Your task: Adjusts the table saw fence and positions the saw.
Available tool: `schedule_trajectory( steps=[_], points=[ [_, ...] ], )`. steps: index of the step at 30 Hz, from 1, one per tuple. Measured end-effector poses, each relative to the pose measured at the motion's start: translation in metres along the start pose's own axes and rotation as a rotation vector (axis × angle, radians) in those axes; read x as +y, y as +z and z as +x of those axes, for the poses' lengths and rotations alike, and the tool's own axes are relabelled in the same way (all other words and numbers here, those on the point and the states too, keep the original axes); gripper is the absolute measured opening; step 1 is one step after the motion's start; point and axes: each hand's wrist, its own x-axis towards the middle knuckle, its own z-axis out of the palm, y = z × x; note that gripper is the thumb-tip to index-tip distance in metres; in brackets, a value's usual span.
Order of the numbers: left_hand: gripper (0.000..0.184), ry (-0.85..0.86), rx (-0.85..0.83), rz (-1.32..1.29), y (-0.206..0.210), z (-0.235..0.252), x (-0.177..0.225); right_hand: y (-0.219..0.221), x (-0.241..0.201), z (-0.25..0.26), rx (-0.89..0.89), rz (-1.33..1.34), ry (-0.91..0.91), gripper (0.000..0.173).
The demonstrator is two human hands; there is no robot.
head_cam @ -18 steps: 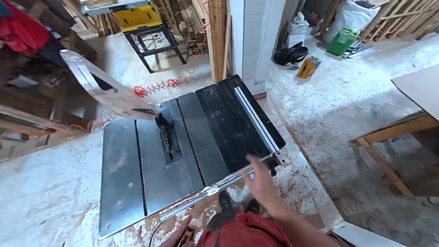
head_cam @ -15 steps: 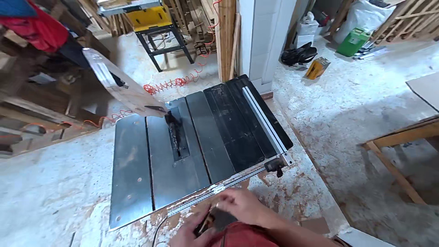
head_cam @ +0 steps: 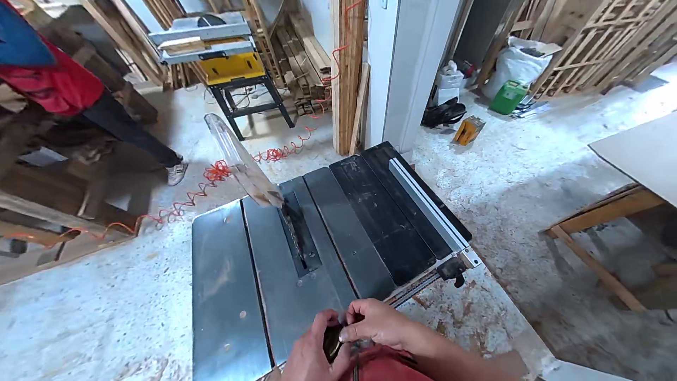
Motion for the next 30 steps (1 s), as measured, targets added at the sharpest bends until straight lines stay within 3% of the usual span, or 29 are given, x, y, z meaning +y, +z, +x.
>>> schedule_trajectory(
  steps=[2, 4, 8, 12, 15, 19, 24, 28, 30],
  points=[
    [0.054, 0.016, -0.115, -0.031, -0.012, 0.003, -0.023, 0.000, -0.003, 0.009, -0.028, -0.038, 0.004, 0.025],
    [0.046, -0.074, -0.232, -0.061, -0.030, 0.008, -0.057, -0.013, -0.012, 0.014, 0.091, 0.036, 0.030, 0.020],
    [0.032, -0.390, -0.346, -0.112, -0.085, 0.026, -0.162, -0.092, -0.037, 0.031, 0.603, 0.192, 0.105, 0.023],
    [0.028, -0.622, -0.344, -0.020, -0.129, 0.038, -0.233, -0.201, -0.013, 0.045, 1.036, 0.323, 0.027, 0.031],
    [0.029, -0.671, -0.321, 0.131, -0.146, 0.065, -0.246, -0.237, 0.008, 0.038, 1.172, 0.455, -0.086, 0.036],
    [0.026, -0.696, -0.241, 0.214, -0.143, 0.106, -0.244, -0.214, 0.038, -0.009, 1.226, 0.336, -0.090, 0.043],
    [0.026, -0.680, -0.225, 0.222, -0.134, 0.154, -0.244, -0.191, 0.119, -0.077, 1.702, -0.063, 0.151, 0.037],
    [0.025, -0.655, -0.244, 0.257, -0.128, 0.177, -0.244, -0.193, 0.150, -0.079, 1.556, -0.201, 0.390, 0.069],
    [0.025, -0.641, -0.265, 0.271, -0.130, 0.182, -0.245, -0.195, 0.149, -0.062, 1.456, -0.244, 0.493, 0.071]
  ],
)
